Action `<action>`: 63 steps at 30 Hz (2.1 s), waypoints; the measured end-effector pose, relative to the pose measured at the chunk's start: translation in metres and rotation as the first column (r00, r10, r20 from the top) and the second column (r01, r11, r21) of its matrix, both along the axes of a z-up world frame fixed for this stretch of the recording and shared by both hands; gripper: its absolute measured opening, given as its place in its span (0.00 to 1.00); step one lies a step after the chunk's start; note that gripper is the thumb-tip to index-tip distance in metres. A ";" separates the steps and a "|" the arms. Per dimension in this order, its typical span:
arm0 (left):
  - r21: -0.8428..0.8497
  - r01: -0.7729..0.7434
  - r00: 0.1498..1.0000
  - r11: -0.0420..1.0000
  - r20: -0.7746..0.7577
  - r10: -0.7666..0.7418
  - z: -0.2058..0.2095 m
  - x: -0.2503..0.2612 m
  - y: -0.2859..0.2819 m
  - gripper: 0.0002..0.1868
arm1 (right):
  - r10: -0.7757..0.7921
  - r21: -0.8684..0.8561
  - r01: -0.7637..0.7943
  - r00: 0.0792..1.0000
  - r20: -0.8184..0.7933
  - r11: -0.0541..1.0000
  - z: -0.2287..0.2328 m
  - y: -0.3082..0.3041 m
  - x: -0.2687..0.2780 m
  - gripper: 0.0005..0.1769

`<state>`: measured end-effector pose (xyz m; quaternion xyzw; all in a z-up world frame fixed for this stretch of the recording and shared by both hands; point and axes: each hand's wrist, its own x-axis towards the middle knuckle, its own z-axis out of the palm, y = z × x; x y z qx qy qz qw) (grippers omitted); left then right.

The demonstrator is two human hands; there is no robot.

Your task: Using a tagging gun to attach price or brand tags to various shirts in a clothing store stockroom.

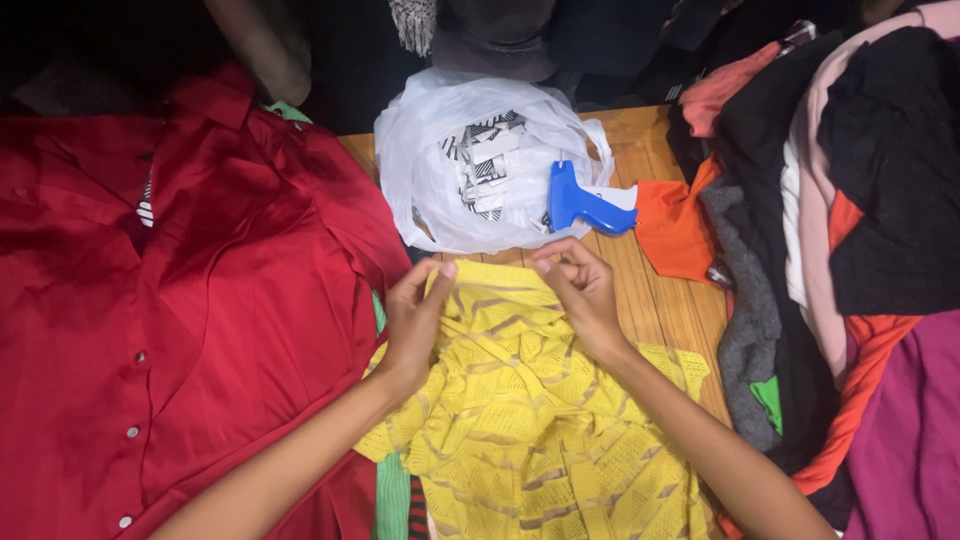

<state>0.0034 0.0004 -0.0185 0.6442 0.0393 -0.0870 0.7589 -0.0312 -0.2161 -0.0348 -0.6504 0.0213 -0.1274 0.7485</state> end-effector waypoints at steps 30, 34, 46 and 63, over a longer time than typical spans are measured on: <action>-0.210 -0.162 0.972 0.964 -0.205 0.119 -0.008 0.005 -0.003 0.05 | -0.329 0.081 0.323 0.941 0.077 0.943 -0.037 -0.036 0.017 0.06; -0.167 -0.061 0.967 0.984 -0.255 0.017 -0.025 0.014 0.005 0.16 | -0.345 -0.221 0.335 0.939 -0.004 0.916 0.006 -0.012 0.011 0.05; -0.139 0.018 0.950 0.990 -0.305 -0.060 -0.052 0.020 0.010 0.22 | -0.094 -0.778 0.207 0.978 0.189 0.594 0.032 -0.013 0.047 0.13; -0.236 -0.009 0.949 0.972 -0.309 -0.066 -0.063 0.025 0.008 0.18 | 0.163 -0.944 0.310 0.932 0.325 0.112 0.006 0.009 0.161 0.01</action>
